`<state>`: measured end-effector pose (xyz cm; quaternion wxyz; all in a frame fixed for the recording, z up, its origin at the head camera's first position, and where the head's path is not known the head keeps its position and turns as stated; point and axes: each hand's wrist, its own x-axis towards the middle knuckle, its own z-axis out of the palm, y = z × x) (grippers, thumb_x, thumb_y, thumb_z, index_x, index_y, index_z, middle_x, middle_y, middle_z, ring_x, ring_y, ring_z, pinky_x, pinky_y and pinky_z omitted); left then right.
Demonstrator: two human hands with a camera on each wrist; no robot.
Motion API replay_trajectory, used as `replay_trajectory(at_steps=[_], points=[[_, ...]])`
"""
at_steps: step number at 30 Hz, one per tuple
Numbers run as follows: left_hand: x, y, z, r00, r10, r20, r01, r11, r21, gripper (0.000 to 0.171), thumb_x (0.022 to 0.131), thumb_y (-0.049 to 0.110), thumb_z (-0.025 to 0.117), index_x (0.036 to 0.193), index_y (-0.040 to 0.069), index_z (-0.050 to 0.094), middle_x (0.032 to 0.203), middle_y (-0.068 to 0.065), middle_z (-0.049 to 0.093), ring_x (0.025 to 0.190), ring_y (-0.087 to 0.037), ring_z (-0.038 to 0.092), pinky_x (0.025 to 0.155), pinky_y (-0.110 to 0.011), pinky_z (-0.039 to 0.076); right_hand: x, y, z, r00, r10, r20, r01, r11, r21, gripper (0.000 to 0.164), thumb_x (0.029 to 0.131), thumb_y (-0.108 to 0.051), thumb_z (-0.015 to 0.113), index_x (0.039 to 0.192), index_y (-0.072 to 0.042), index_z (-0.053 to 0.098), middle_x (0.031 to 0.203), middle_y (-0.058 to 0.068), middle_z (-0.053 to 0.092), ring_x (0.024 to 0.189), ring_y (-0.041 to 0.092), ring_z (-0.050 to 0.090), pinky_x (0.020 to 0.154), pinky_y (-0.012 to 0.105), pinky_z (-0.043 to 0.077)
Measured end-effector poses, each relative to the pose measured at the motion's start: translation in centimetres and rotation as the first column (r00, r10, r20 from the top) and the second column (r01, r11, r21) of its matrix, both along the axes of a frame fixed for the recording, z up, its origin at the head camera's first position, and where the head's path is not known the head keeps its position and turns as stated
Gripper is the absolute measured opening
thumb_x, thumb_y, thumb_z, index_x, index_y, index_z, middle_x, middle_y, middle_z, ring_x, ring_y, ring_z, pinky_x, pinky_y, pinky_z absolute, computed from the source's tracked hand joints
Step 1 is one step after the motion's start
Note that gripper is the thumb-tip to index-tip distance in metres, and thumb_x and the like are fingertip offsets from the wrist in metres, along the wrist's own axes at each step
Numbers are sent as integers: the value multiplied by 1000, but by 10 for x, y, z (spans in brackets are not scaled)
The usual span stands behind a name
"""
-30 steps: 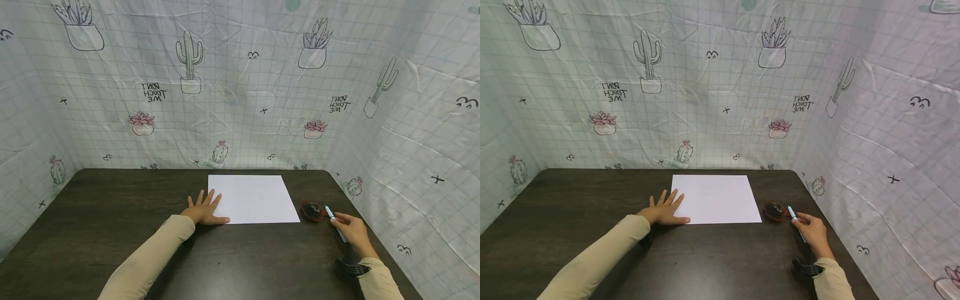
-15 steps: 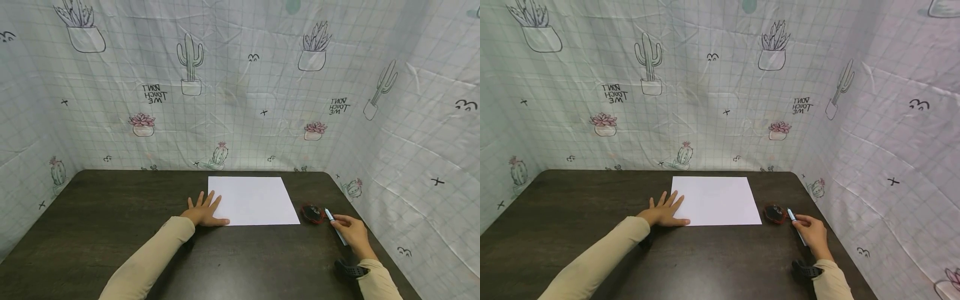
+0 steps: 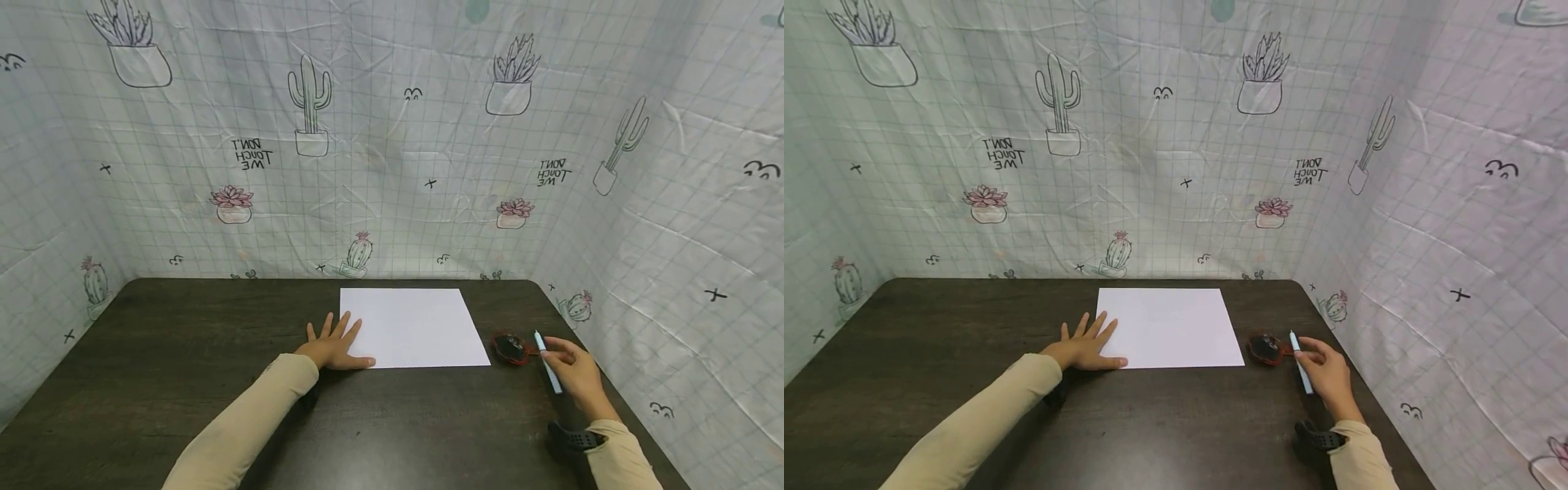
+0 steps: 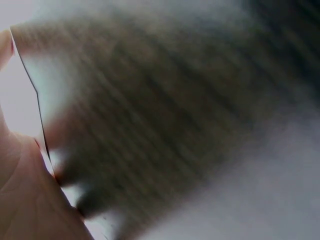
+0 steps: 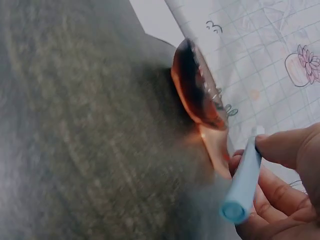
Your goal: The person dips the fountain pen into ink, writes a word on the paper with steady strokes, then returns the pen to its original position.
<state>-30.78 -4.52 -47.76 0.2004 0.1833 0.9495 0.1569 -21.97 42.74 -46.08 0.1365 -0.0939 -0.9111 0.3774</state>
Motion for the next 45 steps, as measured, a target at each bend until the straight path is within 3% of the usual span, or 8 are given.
replay_trajectory(at_steps=[9, 14, 19, 25, 29, 32, 40, 45], points=[[3, -1, 6, 1000, -10, -1, 10, 1000, 20, 110, 73, 87, 43, 156, 29, 2, 161, -5, -12, 144, -38, -18, 101, -72, -17, -3, -5, 11, 998, -25, -55, 12, 976, -219, 42, 96, -21, 60, 131, 3, 56, 85, -23, 63, 76, -7, 56, 64, 15, 51], [4, -1, 9, 1000, -11, 4, 11, 1000, 10, 109, 73, 86, 44, 156, 28, 3, 161, -5, -11, 144, -38, -17, 101, -72, -16, -3, -7, 13, 998, 9, -65, -35, 909, -415, 45, 95, -22, 62, 132, 3, 55, 90, -26, 63, 83, -9, 59, 67, 13, 51], [5, -1, 9, 1000, -9, 11, 9, 1000, 12, 110, 73, 87, 43, 156, 28, 2, 161, -4, -13, 144, -37, -18, 102, -71, -18, -1, -6, 13, 984, 117, -131, -174, 744, -645, 39, 97, -15, 58, 134, -5, 57, 97, -20, 66, 89, -3, 63, 71, 15, 53], [17, 0, 29, 1000, -14, 13, 14, 1000, 11, 102, 80, 77, 48, 156, 22, 8, 162, -8, -7, 145, -39, -12, 104, -71, -12, 1, -5, 13, 925, 275, -263, -373, 520, -768, 42, 100, 0, 44, 142, -6, 48, 104, -4, 69, 96, 7, 66, 81, 20, 53], [20, 0, 33, 1000, -17, 2, 17, 1000, 7, 98, 84, 73, 49, 156, 21, 9, 162, -9, -6, 145, -40, -11, 105, -71, -10, 1, -5, 14, 895, 314, -318, -421, 353, -836, 42, 98, 8, 42, 134, -10, 57, 105, 4, 68, 97, 12, 67, 85, 23, 53], [21, 0, 33, 1000, -21, -7, 21, 1000, 3, 97, 85, 71, 49, 156, 20, 9, 161, -10, -5, 145, -41, -10, 105, -72, -7, 1, -6, 15, 892, 316, -323, -413, 278, -867, 41, 98, 8, 43, 127, -12, 63, 104, 6, 68, 96, 13, 68, 85, 25, 54], [20, 1, 32, 1000, -22, -6, 22, 1000, 2, 96, 85, 72, 48, 156, 22, 7, 162, -8, -6, 145, -40, -11, 105, -71, -8, 0, -9, 16, 933, 256, -253, -330, 327, -886, 39, 97, 7, 46, 119, -16, 68, 100, -1, 68, 89, 10, 67, 80, 23, 55], [17, -1, 27, 1000, -18, 8, 18, 1000, 6, 100, 82, 76, 47, 156, 23, 6, 161, -7, -8, 145, -38, -14, 105, -70, -13, -1, -9, 16, 926, 264, -271, -347, 310, -885, 38, 98, 7, 44, 119, -15, 68, 98, -1, 69, 88, 10, 67, 79, 23, 55]])
